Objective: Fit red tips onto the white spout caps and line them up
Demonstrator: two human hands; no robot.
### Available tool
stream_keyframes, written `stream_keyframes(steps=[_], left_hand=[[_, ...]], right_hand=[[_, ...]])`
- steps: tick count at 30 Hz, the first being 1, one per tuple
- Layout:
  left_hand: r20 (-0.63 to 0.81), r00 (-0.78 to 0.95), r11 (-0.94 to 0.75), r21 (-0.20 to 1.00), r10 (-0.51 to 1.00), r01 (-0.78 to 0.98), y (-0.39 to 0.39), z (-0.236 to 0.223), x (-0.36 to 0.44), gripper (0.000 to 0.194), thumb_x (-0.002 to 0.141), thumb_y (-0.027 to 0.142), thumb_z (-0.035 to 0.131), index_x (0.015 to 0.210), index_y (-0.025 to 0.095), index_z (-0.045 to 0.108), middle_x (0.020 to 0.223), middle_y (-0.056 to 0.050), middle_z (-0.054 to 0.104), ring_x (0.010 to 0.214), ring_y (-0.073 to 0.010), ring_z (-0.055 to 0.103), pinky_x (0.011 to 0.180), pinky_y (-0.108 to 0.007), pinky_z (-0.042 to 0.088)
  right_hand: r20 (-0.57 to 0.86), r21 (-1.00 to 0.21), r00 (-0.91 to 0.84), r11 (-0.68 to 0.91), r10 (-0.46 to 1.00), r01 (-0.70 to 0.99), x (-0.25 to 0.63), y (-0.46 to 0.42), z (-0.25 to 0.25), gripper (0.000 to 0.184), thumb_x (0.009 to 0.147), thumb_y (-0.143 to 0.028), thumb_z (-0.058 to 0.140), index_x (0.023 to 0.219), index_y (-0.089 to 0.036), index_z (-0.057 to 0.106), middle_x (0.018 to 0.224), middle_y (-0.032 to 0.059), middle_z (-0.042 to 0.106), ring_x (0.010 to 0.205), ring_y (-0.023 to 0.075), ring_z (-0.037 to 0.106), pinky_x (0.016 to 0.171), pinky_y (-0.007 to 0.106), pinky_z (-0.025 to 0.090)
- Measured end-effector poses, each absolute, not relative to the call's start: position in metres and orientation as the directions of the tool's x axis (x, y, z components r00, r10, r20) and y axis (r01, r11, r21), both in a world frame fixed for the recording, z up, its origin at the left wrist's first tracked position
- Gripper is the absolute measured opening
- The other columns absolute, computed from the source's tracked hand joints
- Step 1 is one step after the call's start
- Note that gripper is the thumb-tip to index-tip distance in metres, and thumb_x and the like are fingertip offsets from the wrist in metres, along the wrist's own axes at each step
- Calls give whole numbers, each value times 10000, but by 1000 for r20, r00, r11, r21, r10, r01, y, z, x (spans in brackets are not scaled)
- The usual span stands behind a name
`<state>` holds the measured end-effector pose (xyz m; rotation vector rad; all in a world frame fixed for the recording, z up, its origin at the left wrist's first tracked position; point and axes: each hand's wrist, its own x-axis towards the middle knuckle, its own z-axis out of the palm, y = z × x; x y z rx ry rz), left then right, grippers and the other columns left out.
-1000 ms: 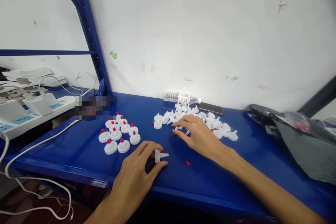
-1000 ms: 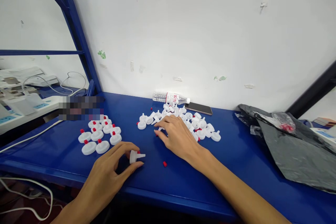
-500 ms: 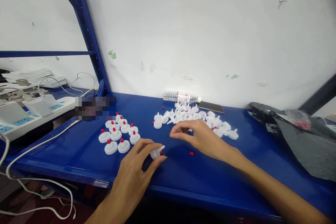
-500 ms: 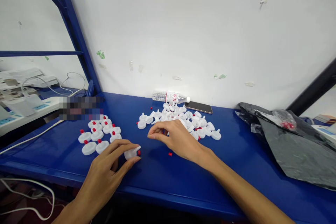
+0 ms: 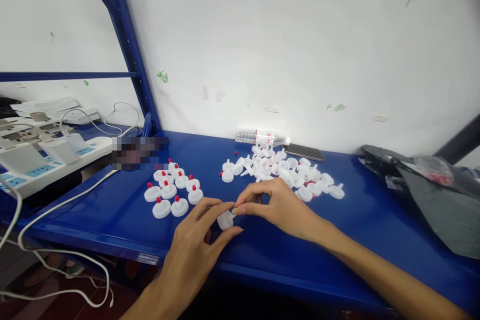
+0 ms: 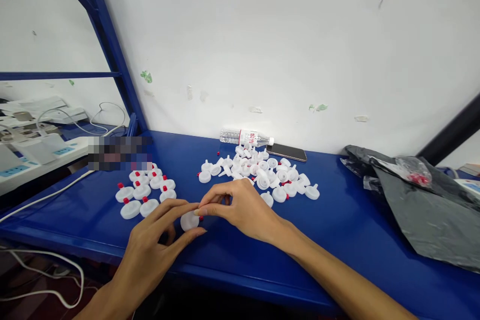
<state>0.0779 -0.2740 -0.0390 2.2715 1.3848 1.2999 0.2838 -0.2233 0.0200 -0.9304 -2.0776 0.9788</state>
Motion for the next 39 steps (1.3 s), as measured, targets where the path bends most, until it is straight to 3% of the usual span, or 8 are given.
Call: stream_keyframes(steps=[8, 14, 19, 22, 26, 31, 34, 39], left_hand=[[622, 170, -569, 525, 764, 633, -277, -38, 78, 434, 902, 360, 750, 1305, 373, 588, 1063, 75, 721, 516, -52, 485, 561, -200, 488], [627, 180, -594, 548, 758, 589, -275, -35, 78, 335, 948, 318, 697, 1266, 392, 620, 1097, 91, 749, 553, -49, 567, 572, -169, 511], [597, 125, -505, 527, 792, 684, -272, -31, 62, 256, 948, 405, 672, 1202, 372, 669, 1076, 76, 782, 896, -148, 741, 760, -237, 585], [571, 121, -439, 460, 812, 772, -270, -30, 49, 250, 957, 459, 624, 1183, 362, 673, 1076, 67, 787, 902, -183, 757, 774, -287, 599], [551, 125, -381, 379, 825, 843, -269, -32, 41, 257, 981, 469, 562, 1192, 347, 643, 1132, 42, 764, 895, -201, 759, 736, -311, 608], [591, 164, -368, 243, 790, 898, -267, -39, 42, 408, 996, 421, 571, 1393, 344, 521, 1084, 28, 772, 819, -186, 757, 674, -289, 602], [642, 167, -369, 195, 748, 909, -270, -38, 45, 459, 1017, 430, 533, 1457, 312, 478, 1105, -15, 742, 924, -208, 739, 651, -283, 590], [742, 237, -456, 104, 627, 884, -279, -31, 57, 340, 1029, 371, 528, 1341, 250, 589, 1153, -79, 662, 1011, -230, 693, 711, -303, 575]], right_hand=[[199, -942, -510, 306, 837, 134, 275, -227, 10, 215, 882, -399, 759, 924, -222, 643, 733, -16, 758, 727, 173, 711, 722, 294, 506], [185, -951, -511, 284, 839, 123, 279, -224, 20, 218, 873, -380, 763, 938, -224, 626, 756, -8, 773, 721, 170, 713, 710, 287, 520], [362, -742, -339, 489, 868, 459, 304, -216, 42, 124, 966, -353, 644, 940, -234, 663, 752, -15, 763, 718, 168, 704, 668, 285, 492], [446, -566, -312, 535, 839, 627, 320, -207, 45, 96, 965, -309, 637, 930, -238, 691, 812, -7, 766, 755, 177, 705, 693, 301, 492], [413, -403, -359, 522, 837, 752, 333, -199, 42, 114, 969, -288, 616, 932, -241, 713, 883, 9, 766, 792, 195, 699, 695, 321, 487], [354, -251, -377, 475, 856, 844, 338, -196, 41, 164, 989, -308, 588, 997, -246, 739, 890, 29, 758, 838, 228, 689, 687, 339, 476], [289, -208, -390, 455, 874, 866, 342, -193, 40, 207, 988, -378, 606, 1029, -236, 752, 923, 43, 773, 843, 243, 697, 672, 343, 472], [235, -126, -371, 406, 899, 905, 347, -189, 32, 188, 936, -399, 682, 946, -224, 749, 964, 61, 777, 914, 284, 700, 674, 350, 450]])
